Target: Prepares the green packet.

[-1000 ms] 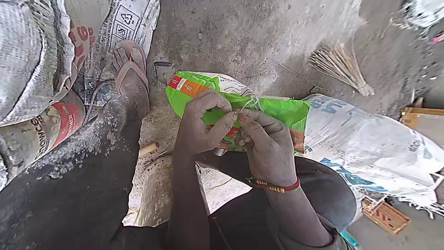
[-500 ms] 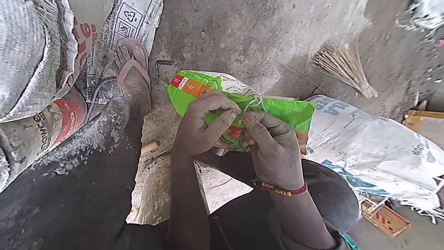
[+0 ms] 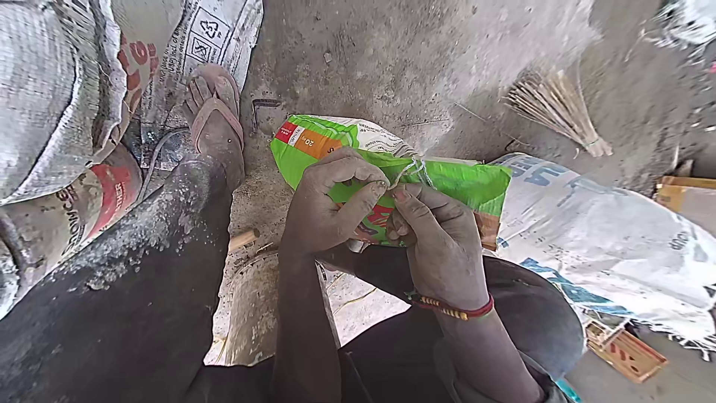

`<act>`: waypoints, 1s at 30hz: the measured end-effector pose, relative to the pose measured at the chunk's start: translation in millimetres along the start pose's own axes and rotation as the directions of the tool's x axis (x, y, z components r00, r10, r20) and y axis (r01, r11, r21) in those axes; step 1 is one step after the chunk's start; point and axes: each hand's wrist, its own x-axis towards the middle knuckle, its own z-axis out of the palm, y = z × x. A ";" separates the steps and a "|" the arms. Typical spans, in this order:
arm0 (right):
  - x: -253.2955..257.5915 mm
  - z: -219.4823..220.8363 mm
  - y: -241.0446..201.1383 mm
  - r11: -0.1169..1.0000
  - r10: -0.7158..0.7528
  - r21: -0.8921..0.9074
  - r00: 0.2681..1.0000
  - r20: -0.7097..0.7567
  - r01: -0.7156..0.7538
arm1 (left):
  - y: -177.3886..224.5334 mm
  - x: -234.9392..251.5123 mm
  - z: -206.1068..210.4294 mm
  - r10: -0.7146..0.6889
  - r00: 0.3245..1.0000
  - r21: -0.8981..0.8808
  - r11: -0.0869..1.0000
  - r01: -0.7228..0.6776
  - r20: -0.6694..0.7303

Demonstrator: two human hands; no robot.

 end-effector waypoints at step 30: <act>-3.4 -9.0 -4.1 0.999 -0.025 -0.028 0.996 0.090 0.028 | 1.1 1.8 -1.4 -0.027 1.000 0.025 0.999 0.027 0.008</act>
